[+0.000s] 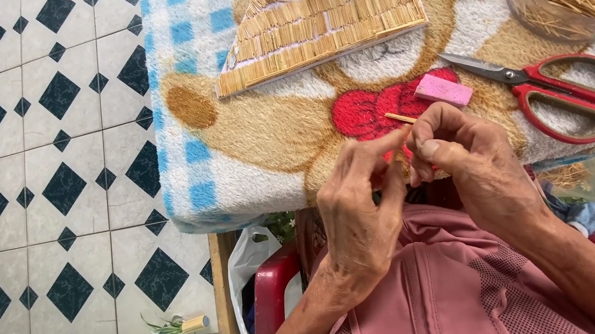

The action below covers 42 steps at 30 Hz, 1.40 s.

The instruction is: Assembling a miniature structure using small wooden sticks, adhesive, and scissors for trimming.

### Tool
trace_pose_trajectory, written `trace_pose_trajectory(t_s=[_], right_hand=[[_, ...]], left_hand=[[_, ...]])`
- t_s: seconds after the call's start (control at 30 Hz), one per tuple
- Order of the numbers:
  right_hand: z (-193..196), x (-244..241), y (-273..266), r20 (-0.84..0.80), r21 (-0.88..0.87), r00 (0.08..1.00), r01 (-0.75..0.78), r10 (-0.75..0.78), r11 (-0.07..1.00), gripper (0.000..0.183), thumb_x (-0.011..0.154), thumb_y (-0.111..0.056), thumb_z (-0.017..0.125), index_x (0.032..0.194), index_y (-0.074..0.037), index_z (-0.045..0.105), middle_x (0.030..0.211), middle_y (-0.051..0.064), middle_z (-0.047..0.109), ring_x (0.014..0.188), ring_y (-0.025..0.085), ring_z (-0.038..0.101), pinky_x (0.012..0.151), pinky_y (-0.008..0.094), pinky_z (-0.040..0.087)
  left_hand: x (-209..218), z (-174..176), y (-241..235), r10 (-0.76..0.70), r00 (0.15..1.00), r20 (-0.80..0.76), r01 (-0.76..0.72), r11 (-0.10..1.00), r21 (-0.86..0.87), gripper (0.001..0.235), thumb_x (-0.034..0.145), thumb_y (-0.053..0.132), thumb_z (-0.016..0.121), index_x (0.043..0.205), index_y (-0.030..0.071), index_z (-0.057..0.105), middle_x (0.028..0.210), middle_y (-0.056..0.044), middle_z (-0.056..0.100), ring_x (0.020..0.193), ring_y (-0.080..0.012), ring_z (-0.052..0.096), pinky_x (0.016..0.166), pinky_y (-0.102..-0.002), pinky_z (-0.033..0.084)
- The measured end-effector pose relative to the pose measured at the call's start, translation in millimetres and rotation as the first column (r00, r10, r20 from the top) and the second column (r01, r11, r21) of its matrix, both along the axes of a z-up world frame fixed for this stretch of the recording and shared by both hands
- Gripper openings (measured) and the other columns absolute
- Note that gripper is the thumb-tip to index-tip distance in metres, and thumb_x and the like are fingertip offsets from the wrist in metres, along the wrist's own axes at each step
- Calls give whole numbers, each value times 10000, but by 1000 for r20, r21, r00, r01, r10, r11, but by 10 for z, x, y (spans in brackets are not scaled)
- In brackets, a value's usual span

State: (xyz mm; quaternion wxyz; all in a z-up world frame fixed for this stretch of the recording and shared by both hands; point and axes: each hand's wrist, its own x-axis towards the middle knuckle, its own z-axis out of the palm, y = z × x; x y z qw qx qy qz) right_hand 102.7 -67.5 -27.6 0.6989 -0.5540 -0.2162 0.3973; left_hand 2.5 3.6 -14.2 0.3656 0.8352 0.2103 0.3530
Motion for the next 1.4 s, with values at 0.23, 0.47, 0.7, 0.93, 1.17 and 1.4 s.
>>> trace_pose_trajectory(t_s=[0.23, 0.47, 0.7, 0.93, 1.17, 1.4], right_hand=[[78, 103, -41, 223, -19, 975, 17, -12, 1000, 31, 747, -22, 447, 751, -44, 469, 609, 41, 483, 531, 107, 475, 543, 203, 425], [111, 173, -50, 438, -84, 899, 51, -9, 995, 74, 794, -77, 500, 728, -63, 468, 689, 8, 475, 588, 69, 429, 561, 170, 356], [167, 110, -20, 488, -89, 873, 75, -22, 993, 130, 783, -42, 567, 907, -27, 531, 811, 40, 542, 689, 60, 486, 601, 148, 403], [156, 201, -29, 704, -169, 699, -10, 128, 986, 54, 745, -30, 588, 795, -46, 598, 744, 32, 573, 665, 88, 521, 613, 181, 422], [130, 127, 22, 648, -300, 749, 86, 137, 950, 67, 745, -115, 614, 749, -50, 600, 702, 19, 605, 613, 74, 531, 602, 185, 434], [58, 136, 52, 701, -354, 690, 119, 179, 928, 44, 743, -110, 617, 755, -67, 618, 719, 4, 619, 609, 69, 535, 615, 189, 422]], left_hand=[[-27, -60, 204, -107, 991, 80, 134, 788, -601, 243, 725, 43, 620, 962, 50, 567, 687, -6, 549, 598, -78, 526, 569, -179, 494], [-53, -15, 217, -110, 969, 219, 245, 492, -836, 251, 721, 75, 616, 962, 22, 568, 673, -6, 549, 586, -70, 502, 589, -181, 450], [-53, -32, 197, -163, 983, 82, 179, 770, -612, 169, 739, 60, 608, 903, 76, 570, 743, -15, 563, 636, -88, 534, 584, -184, 501], [-10, -96, 135, -117, 993, -20, 108, 957, -268, 154, 731, 29, 610, 874, 78, 587, 759, -29, 545, 659, -109, 543, 576, -194, 494], [11, -187, 124, 43, 997, -67, -25, 968, 251, 92, 797, 121, 569, 869, 68, 548, 750, -44, 535, 707, -174, 522, 644, -309, 431], [24, -236, 182, 66, 995, -78, -30, 919, 392, 83, 777, 72, 610, 824, 52, 544, 733, -68, 527, 682, -206, 533, 639, -317, 444]])
